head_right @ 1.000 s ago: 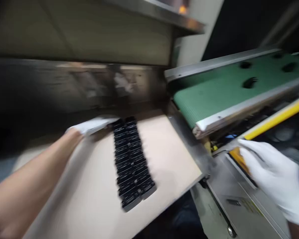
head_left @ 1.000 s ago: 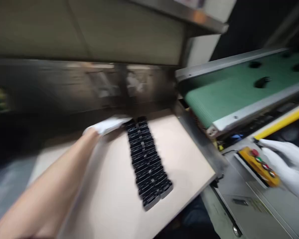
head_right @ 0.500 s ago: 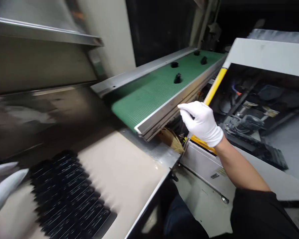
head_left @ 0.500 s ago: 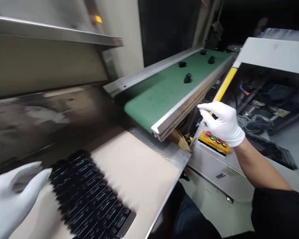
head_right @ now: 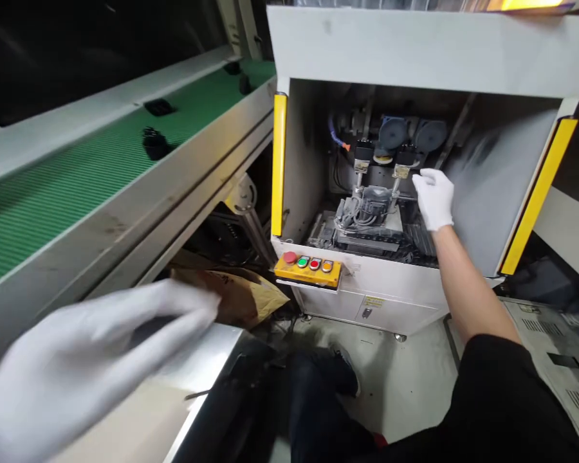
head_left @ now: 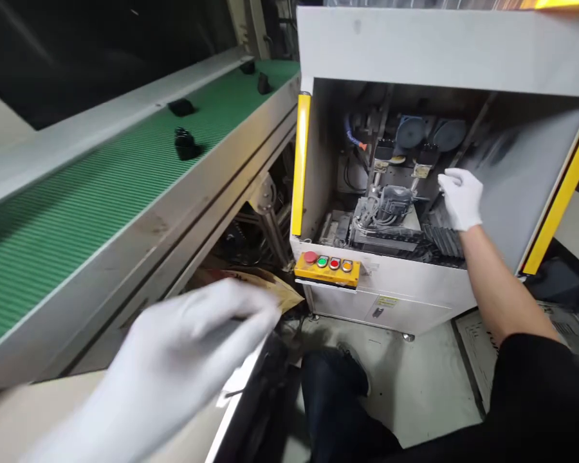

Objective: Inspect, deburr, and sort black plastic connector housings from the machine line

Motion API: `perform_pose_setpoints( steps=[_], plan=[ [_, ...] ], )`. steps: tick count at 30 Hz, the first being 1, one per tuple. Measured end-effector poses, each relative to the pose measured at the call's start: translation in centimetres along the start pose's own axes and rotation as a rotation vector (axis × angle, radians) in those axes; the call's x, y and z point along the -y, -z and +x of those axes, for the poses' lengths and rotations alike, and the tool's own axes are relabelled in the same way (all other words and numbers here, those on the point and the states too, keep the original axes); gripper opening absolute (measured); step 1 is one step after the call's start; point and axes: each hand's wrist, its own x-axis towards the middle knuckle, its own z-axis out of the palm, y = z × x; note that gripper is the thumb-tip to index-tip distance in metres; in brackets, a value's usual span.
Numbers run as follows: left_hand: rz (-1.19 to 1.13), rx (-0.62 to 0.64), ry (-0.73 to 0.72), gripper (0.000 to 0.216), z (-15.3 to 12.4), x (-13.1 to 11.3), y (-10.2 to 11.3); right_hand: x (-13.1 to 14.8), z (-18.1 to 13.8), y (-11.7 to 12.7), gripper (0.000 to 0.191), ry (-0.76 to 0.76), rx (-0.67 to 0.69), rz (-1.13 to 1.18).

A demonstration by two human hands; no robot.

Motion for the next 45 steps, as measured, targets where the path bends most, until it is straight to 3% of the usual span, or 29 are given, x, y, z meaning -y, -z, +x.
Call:
perform_pose_setpoints(
  steps=[3, 6, 8, 12, 16, 18, 20, 30, 33, 36, 41, 45],
  plan=[
    [-0.141, -0.111, -0.012, 0.025, 12.4, -3.7, -3.6, -2.9, 6.5, -2.4, 0.031, -0.104, 0.193, 0.08],
    [-0.225, -0.12, -0.026, 0.036, 24.0, -4.6, -7.6, -4.3, 10.1, -5.3, 0.037, -0.133, 0.433, 0.305],
    [-0.31, -0.113, 0.015, 0.049, 30.6, -4.5, -10.3, -4.7, 11.4, -6.7, 0.04, -0.156, 0.52, 0.437],
    [-0.629, -0.068, -0.027, 0.059, 41.1, -5.3, -15.1, -5.1, 12.4, -7.6, 0.04, -0.169, 0.67, 0.571],
    [-0.957, 0.189, -0.16, 0.044, 48.0, -6.9, -19.0, -5.4, 12.3, -7.7, 0.035, -0.116, 0.688, 0.594],
    [-1.013, 0.266, -0.18, 0.042, 49.6, -7.3, -20.0, -5.4, 12.1, -7.9, 0.032, -0.104, 0.652, 0.585],
    [-1.029, 0.254, -0.202, 0.039, 50.2, -7.4, -20.5, -5.2, 11.9, -8.2, 0.029, -0.082, 0.596, 0.586],
    [-1.034, 0.11, -0.198, 0.03, 49.6, -8.3, -20.2, -4.8, 11.6, -8.7, 0.028, -0.009, 0.515, 0.561],
    [-1.046, 0.136, -0.215, 0.029, 49.6, -8.5, -20.2, -5.0, 11.8, -8.7, 0.028, 0.013, 0.55, 0.519],
    [-1.039, 0.184, -0.242, 0.027, 49.7, -8.5, -20.1, -5.1, 11.8, -8.8, 0.025, 0.049, 0.498, 0.502],
    [-1.096, 0.086, -0.236, 0.026, 49.6, -8.7, -20.5, -4.9, 11.8, -8.8, 0.02, 0.046, 0.533, 0.488],
    [-1.025, 0.142, -0.237, 0.023, 49.7, -8.6, -20.3, -4.8, 11.8, -8.7, 0.019, 0.034, 0.5, 0.517]
  ],
)
